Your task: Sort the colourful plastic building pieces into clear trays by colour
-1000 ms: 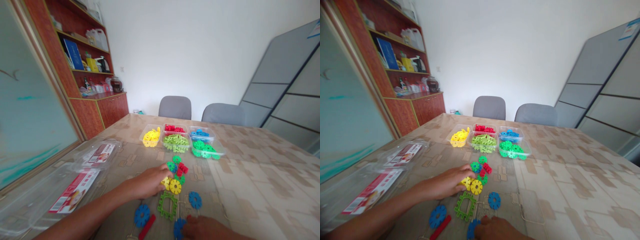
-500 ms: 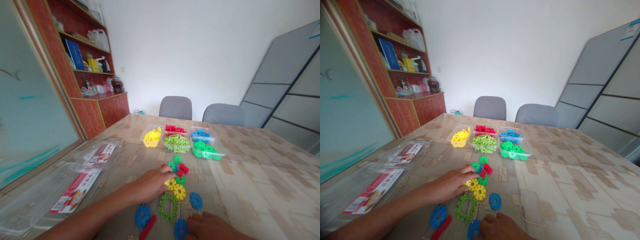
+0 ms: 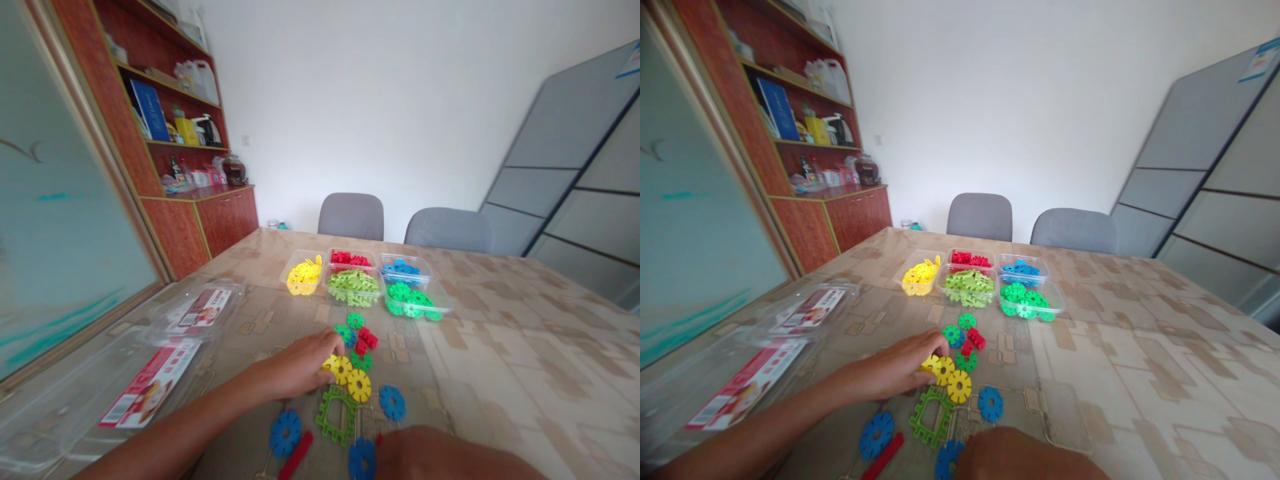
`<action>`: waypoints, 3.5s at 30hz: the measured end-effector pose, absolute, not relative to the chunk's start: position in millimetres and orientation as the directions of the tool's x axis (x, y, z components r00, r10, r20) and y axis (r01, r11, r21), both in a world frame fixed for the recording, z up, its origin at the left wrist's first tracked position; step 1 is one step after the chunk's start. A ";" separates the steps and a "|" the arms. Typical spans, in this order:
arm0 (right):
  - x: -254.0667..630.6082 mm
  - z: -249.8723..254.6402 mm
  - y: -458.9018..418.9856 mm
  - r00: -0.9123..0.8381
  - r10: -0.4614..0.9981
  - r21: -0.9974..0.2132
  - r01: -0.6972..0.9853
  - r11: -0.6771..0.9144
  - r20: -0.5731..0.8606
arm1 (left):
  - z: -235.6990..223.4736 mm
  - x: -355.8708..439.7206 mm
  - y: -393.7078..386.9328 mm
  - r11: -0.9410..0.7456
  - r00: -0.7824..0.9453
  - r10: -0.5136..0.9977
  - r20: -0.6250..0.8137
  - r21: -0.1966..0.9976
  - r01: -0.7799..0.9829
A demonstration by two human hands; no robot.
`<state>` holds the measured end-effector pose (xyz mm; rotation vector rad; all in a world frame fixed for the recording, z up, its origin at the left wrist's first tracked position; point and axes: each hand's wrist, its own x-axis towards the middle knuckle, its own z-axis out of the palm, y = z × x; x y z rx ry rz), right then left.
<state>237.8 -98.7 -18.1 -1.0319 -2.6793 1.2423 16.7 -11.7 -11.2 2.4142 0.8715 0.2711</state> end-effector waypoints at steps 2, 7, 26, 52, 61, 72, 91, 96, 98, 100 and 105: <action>238.7 -3.3 -93.5 -0.775 0.586 -0.743 0.533 0.405 -0.237 | -11.8 17.1 -11.7 -0.628 0.765 0.645 0.000 0.571 0.529; 245.9 3.5 -77.9 -0.552 0.834 -0.844 0.449 0.293 -0.004 | -15.4 16.8 -10.2 -0.612 0.758 0.653 -0.002 0.588 0.529; 248.7 -32.1 -57.2 -0.533 0.838 -0.597 0.635 0.490 0.120 | 2.0 2.0 -6.9 -0.673 0.819 0.565 -0.101 0.518 0.528; 277.9 1.4 -41.5 -0.348 0.916 -0.652 0.650 0.390 0.201 | 15.2 -8.6 18.0 -0.665 0.643 0.723 0.251 0.504 0.551; 277.6 -7.2 -40.9 -0.394 0.910 -0.592 0.705 0.390 0.130 | -10.8 2.0 7.2 -0.694 0.774 0.621 0.126 0.546 0.468; 282.4 -5.6 -40.8 -0.420 0.884 -0.569 0.684 0.456 0.203 | -7.1 -4.9 15.3 -0.666 0.719 0.679 0.145 0.533 0.521; 279.8 -5.1 -40.0 -0.390 0.897 -0.636 0.643 0.427 0.207 | -5.0 -2.9 9.4 -0.721 0.801 0.584 0.133 0.539 0.436; 270.4 -2.8 -46.3 -0.396 0.901 -0.714 0.578 0.395 0.177 | -2.5 5.1 2.6 -0.707 0.819 0.559 0.132 0.591 0.387; 264.4 -3.5 -50.7 -0.411 0.898 -0.745 0.546 0.382 0.160 | -3.1 8.8 -1.4 -0.694 0.815 0.565 0.127 0.608 0.386; 258.0 -5.0 -55.2 -0.421 0.895 -0.766 0.522 0.374 0.150 | -4.8 12.1 -5.5 -0.674 0.809 0.576 0.114 0.626 0.392; 245.3 -7.5 -63.6 -0.433 0.889 -0.787 0.491 0.374 0.152 | -11.8 17.6 -13.6 -0.579 0.770 0.636 0.051 0.691 0.433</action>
